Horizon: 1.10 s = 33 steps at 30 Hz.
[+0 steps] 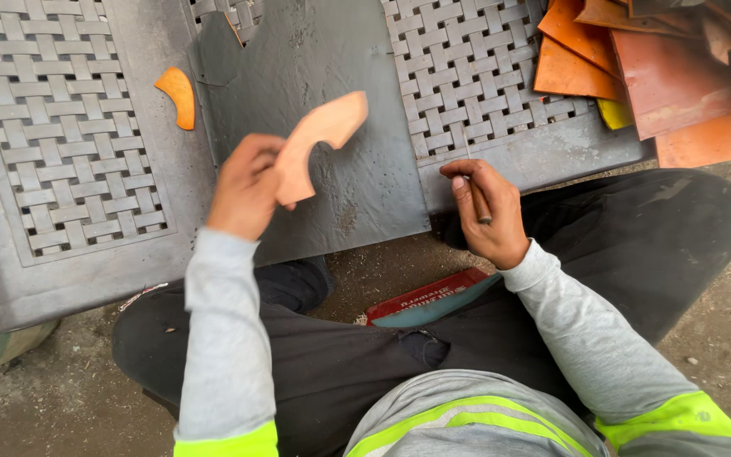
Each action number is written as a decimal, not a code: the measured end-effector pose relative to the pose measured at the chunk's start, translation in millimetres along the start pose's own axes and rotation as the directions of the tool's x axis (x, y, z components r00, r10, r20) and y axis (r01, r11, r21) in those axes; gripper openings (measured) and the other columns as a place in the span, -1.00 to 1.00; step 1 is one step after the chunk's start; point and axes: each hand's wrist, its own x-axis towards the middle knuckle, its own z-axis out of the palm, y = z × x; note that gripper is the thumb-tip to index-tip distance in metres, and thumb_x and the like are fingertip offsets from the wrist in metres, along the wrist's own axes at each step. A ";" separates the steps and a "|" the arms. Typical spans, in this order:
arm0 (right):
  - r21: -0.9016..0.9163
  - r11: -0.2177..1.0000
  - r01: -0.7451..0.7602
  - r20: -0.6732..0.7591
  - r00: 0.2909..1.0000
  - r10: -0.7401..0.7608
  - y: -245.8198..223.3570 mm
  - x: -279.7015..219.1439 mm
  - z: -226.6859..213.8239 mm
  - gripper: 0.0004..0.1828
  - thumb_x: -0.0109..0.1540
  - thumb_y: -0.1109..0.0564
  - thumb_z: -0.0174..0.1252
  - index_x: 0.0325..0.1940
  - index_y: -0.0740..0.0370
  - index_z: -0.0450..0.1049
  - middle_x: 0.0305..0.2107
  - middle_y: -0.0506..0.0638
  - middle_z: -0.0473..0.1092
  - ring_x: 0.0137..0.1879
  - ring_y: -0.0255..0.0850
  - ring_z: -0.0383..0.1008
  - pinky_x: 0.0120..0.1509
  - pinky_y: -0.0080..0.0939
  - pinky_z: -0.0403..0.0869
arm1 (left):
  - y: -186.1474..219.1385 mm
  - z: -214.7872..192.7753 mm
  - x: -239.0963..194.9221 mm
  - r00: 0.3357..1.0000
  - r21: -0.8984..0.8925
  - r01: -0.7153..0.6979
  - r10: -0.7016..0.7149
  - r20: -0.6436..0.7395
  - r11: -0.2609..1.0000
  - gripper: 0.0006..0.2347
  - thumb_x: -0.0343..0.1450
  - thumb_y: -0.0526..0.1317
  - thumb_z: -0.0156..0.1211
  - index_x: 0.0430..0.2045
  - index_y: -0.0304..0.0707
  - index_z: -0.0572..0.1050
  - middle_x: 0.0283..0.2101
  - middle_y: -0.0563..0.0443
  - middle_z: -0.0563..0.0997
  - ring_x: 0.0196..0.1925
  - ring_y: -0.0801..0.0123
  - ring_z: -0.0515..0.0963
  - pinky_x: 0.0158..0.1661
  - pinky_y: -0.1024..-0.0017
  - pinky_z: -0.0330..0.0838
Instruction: The person uses a pointed awl to cut an orange leather piece along a curved template on a gray work surface. They repeatedly reposition the template and cut along its edges, producing a shaped leather piece.
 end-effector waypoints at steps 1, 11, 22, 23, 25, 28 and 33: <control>0.050 0.997 0.058 -0.031 0.998 -0.056 -0.4 0.4 -0.8 -0.85 0.43 0.28 0.04 0.04 0.31 0.48 -0.37 0.07 0.46 -0.30 -0.27 0.41 -0.14 -0.25 0.43 | -4.3 8.1 15.3 1.000 0.114 0.012 -0.014 0.021 0.993 -0.74 0.42 -0.45 -0.04 -0.01 -0.37 0.44 -0.32 -0.17 0.58 -0.42 0.29 0.54 -0.42 0.38 0.45; -0.180 0.962 0.205 0.107 0.976 -0.188 11.7 -6.7 0.7 -0.70 0.25 0.30 0.21 0.07 0.24 0.45 -0.03 0.14 0.47 0.02 0.10 0.49 0.14 -0.04 0.46 | -34.8 114.6 121.9 0.973 0.710 -0.185 0.028 0.227 0.679 -0.74 0.33 -0.45 0.11 -0.37 -0.05 0.72 -0.17 -0.10 0.57 -0.01 0.05 0.48 0.13 0.30 0.39; -0.310 0.890 0.334 0.368 0.906 -0.212 20.7 -16.2 14.5 -0.58 0.14 0.28 0.23 0.08 0.18 0.44 0.31 0.20 0.30 0.45 0.21 0.21 0.44 0.18 0.25 | -58.1 29.0 39.4 0.967 0.858 -0.151 0.254 0.025 0.490 -0.56 0.33 -0.36 0.25 0.16 -0.19 0.47 0.21 -0.22 0.36 0.29 -0.18 0.26 0.21 -0.08 0.23; -0.297 0.895 0.332 0.373 0.904 -0.211 19.1 -17.7 15.8 -0.58 0.14 0.26 0.25 0.09 0.17 0.44 0.31 0.20 0.30 0.46 0.20 0.22 0.45 0.18 0.26 | -58.0 18.5 27.7 0.975 0.839 -0.134 0.220 0.017 0.527 -0.55 0.33 -0.37 0.23 0.17 -0.21 0.45 0.24 -0.22 0.35 0.30 -0.18 0.26 0.22 -0.08 0.23; -0.278 0.904 0.325 0.369 0.905 -0.212 16.0 -17.8 18.7 -0.54 0.13 0.22 0.30 0.11 0.17 0.43 0.31 0.22 0.29 0.46 0.21 0.21 0.45 0.18 0.26 | -57.1 4.5 11.6 0.988 0.797 -0.096 0.155 0.003 0.596 -0.54 0.33 -0.37 0.19 0.18 -0.25 0.42 0.29 -0.22 0.35 0.31 -0.20 0.25 0.24 -0.08 0.23; -0.268 0.906 0.327 0.352 0.909 -0.224 12.5 -16.3 21.3 -0.44 0.09 0.13 0.38 0.15 0.20 0.41 0.32 0.27 0.25 0.45 0.26 0.19 0.44 0.21 0.24 | -58.2 15.0 11.5 0.955 0.782 -0.261 0.269 0.125 0.566 -0.52 0.37 -0.39 0.14 0.26 -0.25 0.37 0.37 -0.16 0.34 0.45 -0.10 0.23 0.44 -0.08 0.15; -0.321 0.876 0.361 0.370 0.899 -0.235 13.4 -18.6 28.7 -0.41 0.10 0.09 0.41 0.17 0.19 0.40 0.34 0.28 0.22 0.46 0.27 0.17 0.46 0.23 0.21 | -56.9 53.3 33.1 0.962 0.790 -0.271 0.169 0.212 0.550 -0.50 0.39 -0.45 0.05 0.29 -0.15 0.34 0.43 0.05 0.30 0.52 0.04 0.11 0.42 -0.15 -0.09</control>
